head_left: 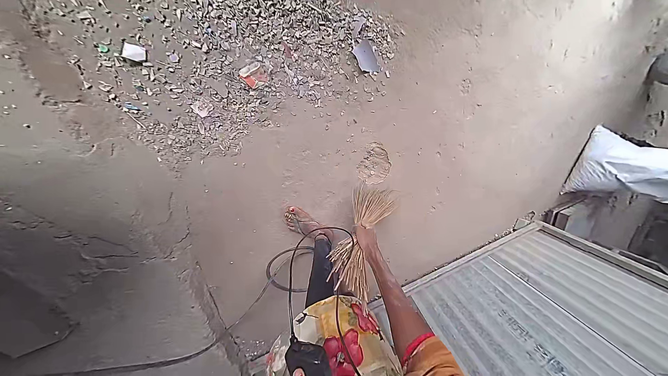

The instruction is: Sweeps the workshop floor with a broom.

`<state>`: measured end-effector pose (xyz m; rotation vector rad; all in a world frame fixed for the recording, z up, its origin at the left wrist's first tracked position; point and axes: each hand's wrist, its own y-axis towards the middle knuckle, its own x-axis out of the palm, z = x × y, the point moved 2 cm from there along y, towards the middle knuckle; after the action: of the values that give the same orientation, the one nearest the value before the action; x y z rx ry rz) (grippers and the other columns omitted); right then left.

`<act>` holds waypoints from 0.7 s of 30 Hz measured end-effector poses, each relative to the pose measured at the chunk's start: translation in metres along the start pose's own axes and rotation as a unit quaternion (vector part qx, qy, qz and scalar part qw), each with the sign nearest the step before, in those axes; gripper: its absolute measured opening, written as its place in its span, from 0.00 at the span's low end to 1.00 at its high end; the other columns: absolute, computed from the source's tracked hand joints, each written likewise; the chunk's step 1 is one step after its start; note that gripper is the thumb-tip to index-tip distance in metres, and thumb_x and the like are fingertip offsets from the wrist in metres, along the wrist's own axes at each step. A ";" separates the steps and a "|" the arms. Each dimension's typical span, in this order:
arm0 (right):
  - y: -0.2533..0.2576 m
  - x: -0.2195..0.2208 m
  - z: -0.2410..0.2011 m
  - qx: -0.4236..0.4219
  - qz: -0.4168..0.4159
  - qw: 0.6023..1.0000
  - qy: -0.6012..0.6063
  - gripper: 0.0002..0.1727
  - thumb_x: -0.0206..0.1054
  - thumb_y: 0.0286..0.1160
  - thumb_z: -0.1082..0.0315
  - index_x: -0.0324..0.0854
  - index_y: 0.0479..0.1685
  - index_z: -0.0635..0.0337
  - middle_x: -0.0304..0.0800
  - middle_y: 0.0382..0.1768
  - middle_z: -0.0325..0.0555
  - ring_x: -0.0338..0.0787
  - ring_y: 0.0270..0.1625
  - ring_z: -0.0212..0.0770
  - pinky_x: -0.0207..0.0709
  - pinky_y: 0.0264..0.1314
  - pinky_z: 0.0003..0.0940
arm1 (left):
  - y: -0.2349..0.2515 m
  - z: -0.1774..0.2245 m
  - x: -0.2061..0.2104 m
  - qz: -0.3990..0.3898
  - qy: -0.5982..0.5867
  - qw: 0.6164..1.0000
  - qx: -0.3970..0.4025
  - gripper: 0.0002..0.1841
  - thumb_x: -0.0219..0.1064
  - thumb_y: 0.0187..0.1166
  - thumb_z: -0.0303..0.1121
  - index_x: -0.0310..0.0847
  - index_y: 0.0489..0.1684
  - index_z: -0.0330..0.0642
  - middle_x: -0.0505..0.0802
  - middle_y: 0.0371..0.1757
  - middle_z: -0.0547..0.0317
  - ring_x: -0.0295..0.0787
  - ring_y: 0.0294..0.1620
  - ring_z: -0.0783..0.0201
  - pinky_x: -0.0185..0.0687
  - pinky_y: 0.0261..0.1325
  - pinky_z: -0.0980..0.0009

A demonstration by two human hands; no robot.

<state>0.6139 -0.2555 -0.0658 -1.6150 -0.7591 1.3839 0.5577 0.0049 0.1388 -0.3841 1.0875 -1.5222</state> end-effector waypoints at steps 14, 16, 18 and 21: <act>-0.076 0.043 -0.042 -0.030 0.034 0.998 0.035 0.12 0.67 0.80 0.69 0.87 0.53 0.69 0.89 0.52 0.63 0.86 0.57 0.57 0.76 0.62 0.58 | 0.015 -0.006 -0.012 0.110 -0.107 0.986 -0.058 0.26 0.43 0.91 0.47 0.78 0.42 0.32 0.91 0.34 0.70 0.91 0.41 0.79 0.89 0.54 0.73; -0.059 0.061 -0.042 0.014 0.021 0.998 0.055 0.11 0.65 0.83 0.67 0.85 0.43 0.68 0.86 0.44 0.62 0.83 0.50 0.54 0.73 0.55 0.55 | 0.016 -0.012 -0.015 0.121 -0.098 0.986 -0.053 0.28 0.42 0.92 0.48 0.78 0.46 0.28 0.91 0.37 0.69 0.91 0.45 0.81 0.87 0.58 0.74; -0.056 0.088 -0.085 -0.017 -0.024 0.999 0.035 0.11 0.67 0.82 0.66 0.84 0.39 0.67 0.86 0.42 0.59 0.83 0.47 0.52 0.74 0.53 0.53 | 0.013 -0.015 -0.013 0.116 -0.083 0.988 -0.053 0.31 0.42 0.91 0.49 0.76 0.49 0.22 0.91 0.40 0.64 0.90 0.47 0.80 0.85 0.61 0.75; -0.065 0.137 -0.181 -0.141 -0.093 0.985 -0.034 0.10 0.71 0.76 0.63 0.86 0.43 0.62 0.89 0.46 0.60 0.87 0.52 0.57 0.78 0.54 0.59 | 0.009 -0.017 -0.010 0.085 -0.111 0.990 -0.034 0.39 0.51 0.85 0.64 0.77 0.51 0.26 0.93 0.41 0.67 0.91 0.48 0.79 0.87 0.62 0.72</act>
<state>0.8238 -0.1469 -0.0671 -1.6669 -1.1596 1.2433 0.5531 0.0213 0.1265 -0.4848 0.9729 -1.2626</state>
